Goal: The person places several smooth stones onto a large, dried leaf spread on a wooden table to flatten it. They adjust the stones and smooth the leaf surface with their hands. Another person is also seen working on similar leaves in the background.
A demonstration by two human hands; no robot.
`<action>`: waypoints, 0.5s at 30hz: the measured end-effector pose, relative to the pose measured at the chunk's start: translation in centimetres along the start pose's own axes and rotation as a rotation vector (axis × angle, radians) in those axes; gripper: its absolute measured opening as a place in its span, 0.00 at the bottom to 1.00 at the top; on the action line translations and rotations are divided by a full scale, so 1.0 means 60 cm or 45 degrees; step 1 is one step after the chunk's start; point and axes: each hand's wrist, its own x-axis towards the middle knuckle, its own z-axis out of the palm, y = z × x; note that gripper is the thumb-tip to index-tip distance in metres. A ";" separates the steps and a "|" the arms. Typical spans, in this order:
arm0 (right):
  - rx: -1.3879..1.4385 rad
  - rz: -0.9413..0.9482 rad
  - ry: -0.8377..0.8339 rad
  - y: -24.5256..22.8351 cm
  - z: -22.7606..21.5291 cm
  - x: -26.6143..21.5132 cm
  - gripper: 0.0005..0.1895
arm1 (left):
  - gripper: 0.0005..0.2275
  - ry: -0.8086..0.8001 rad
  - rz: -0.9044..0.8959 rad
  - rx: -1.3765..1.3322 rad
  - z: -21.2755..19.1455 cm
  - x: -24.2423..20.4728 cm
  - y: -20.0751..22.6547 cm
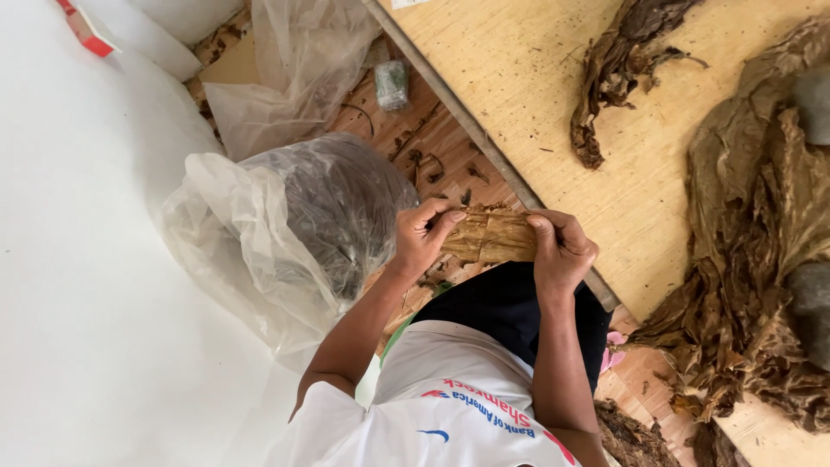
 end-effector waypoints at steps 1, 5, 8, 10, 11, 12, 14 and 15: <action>-0.005 -0.002 0.009 0.011 -0.008 0.001 0.06 | 0.03 -0.008 0.003 -0.006 0.000 0.002 0.000; -0.036 -0.043 0.087 0.037 -0.035 0.008 0.11 | 0.03 -0.076 0.044 0.028 0.002 0.012 0.008; 0.012 -0.105 -0.195 -0.037 -0.027 0.029 0.31 | 0.05 -0.160 0.105 0.008 0.010 0.017 0.013; 0.016 -0.155 -0.422 -0.061 -0.012 0.032 0.52 | 0.06 -0.186 0.131 -0.024 0.013 0.017 0.016; 0.034 -0.121 -0.465 -0.048 -0.002 0.027 0.32 | 0.06 -0.261 0.081 -0.002 0.012 0.018 0.018; 0.055 -0.090 -0.507 -0.035 0.008 0.023 0.12 | 0.07 -0.335 0.033 0.022 0.010 0.020 0.020; 0.067 -0.063 -0.410 -0.019 0.007 0.030 0.06 | 0.11 -0.415 0.025 0.093 0.005 0.024 0.032; 0.075 -0.037 -0.315 -0.011 0.006 0.033 0.08 | 0.17 -0.492 0.018 0.162 0.003 0.026 0.038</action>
